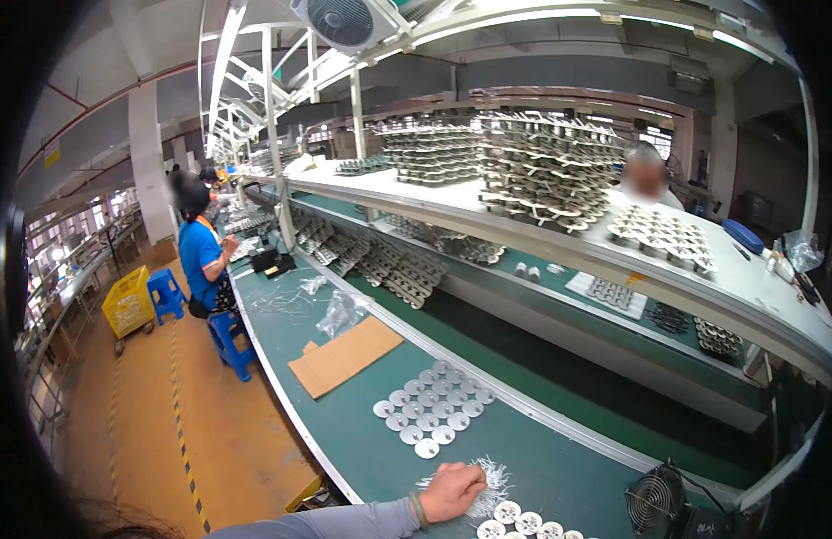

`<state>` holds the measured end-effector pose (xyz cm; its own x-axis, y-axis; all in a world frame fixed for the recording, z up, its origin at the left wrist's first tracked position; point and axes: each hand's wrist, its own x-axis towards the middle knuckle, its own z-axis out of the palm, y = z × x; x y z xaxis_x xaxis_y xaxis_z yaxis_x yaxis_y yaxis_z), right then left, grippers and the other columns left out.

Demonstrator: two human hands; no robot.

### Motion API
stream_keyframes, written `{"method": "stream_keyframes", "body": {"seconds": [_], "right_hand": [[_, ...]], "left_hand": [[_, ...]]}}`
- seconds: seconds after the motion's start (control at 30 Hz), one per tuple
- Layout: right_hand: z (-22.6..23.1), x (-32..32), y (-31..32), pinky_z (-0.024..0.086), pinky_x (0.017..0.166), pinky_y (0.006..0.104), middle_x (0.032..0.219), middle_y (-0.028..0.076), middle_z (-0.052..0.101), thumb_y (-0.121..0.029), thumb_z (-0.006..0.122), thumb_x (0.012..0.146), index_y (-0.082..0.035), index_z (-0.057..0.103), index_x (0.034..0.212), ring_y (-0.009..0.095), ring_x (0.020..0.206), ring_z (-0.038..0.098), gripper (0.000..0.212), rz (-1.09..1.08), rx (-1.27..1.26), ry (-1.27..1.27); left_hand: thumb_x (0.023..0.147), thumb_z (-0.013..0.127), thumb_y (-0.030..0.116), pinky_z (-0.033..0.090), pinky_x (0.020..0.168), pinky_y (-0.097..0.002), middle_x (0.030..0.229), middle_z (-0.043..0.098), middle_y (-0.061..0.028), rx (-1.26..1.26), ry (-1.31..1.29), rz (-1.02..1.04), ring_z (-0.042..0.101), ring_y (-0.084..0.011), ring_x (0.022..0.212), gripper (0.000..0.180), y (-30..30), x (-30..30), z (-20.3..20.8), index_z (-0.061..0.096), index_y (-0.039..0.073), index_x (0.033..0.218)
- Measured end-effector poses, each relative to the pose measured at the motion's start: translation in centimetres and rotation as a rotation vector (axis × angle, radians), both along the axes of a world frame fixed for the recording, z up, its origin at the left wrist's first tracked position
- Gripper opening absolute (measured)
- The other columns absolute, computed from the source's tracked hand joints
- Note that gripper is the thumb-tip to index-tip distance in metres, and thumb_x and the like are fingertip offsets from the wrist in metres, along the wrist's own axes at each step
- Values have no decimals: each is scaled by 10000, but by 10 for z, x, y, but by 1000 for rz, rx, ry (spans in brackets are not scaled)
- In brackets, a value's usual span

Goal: The person picks up wires from a pile by hand and solders them onto circular circuit boards using a soldering iron.

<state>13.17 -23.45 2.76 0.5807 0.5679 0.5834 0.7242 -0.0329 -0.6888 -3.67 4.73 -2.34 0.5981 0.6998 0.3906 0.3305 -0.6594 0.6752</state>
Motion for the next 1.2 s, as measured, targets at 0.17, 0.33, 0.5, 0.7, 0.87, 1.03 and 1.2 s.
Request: {"method": "stream_keyframes", "body": {"seconds": [0.17, 0.33, 0.5, 0.7, 0.87, 1.03, 1.2], "right_hand": [[2, -1, 3, 523, 827, 420, 1012, 172, 713, -53, 760, 842, -12, 741, 1128, 358, 927, 664, 289, -6, -9, -10], [1, -2, -1, 522, 819, 414, 995, 164, 709, -42, 758, 836, -14, 740, 1142, 350, 911, 658, 307, -2, -4, -29], [-4, -1, -4, 520, 822, 407, 1002, 164, 708, -23, 752, 824, -11, 738, 1151, 347, 907, 656, 327, 1, -66, 58], [0, -5, 4, 518, 813, 407, 1009, 167, 708, 4, 749, 822, -5, 735, 1152, 344, 906, 655, 330, 15, 5, 26], [-26, 8, -9, 513, 802, 402, 1012, 171, 706, 18, 753, 828, 14, 728, 1139, 340, 895, 653, 313, 27, -30, 28], [-81, 20, -6, 534, 908, 424, 1134, 134, 680, -255, 650, 982, -73, 714, 1211, 308, 1048, 655, 299, 28, -17, 230], [-61, 19, -12, 527, 777, 398, 968, 122, 659, -206, 709, 936, -18, 691, 1182, 214, 877, 636, 310, -97, -144, 584]], "left_hand": [[963, 634, 186, 398, 823, -419, 811, 638, -36, 6, 12, 6, 602, -264, 841, 51, 0, 2, 1, 639, 136, 974], [949, 644, 177, 405, 821, -425, 795, 636, -45, 0, -9, 15, 608, -271, 826, 47, 0, 1, 3, 646, 131, 956], [950, 640, 192, 405, 816, -433, 791, 637, -46, 12, -3, 21, 617, -285, 840, 52, 0, 1, 3, 641, 139, 948], [947, 640, 200, 398, 809, -444, 779, 636, -43, 5, -13, 14, 619, -290, 843, 56, 1, 1, 2, 635, 147, 927], [880, 680, 104, 410, 752, -429, 734, 607, -52, 81, -56, 28, 591, -287, 745, 49, 3, 2, 0, 635, 118, 864], [881, 687, 80, 434, 703, -412, 748, 605, -66, 130, -104, -3, 581, -275, 711, 60, 2, -2, 8, 627, 83, 884], [892, 671, 33, 455, 689, -382, 791, 621, -84, -376, -295, -96, 580, -250, 717, 50, -12, -8, 28, 622, 34, 900]]}}
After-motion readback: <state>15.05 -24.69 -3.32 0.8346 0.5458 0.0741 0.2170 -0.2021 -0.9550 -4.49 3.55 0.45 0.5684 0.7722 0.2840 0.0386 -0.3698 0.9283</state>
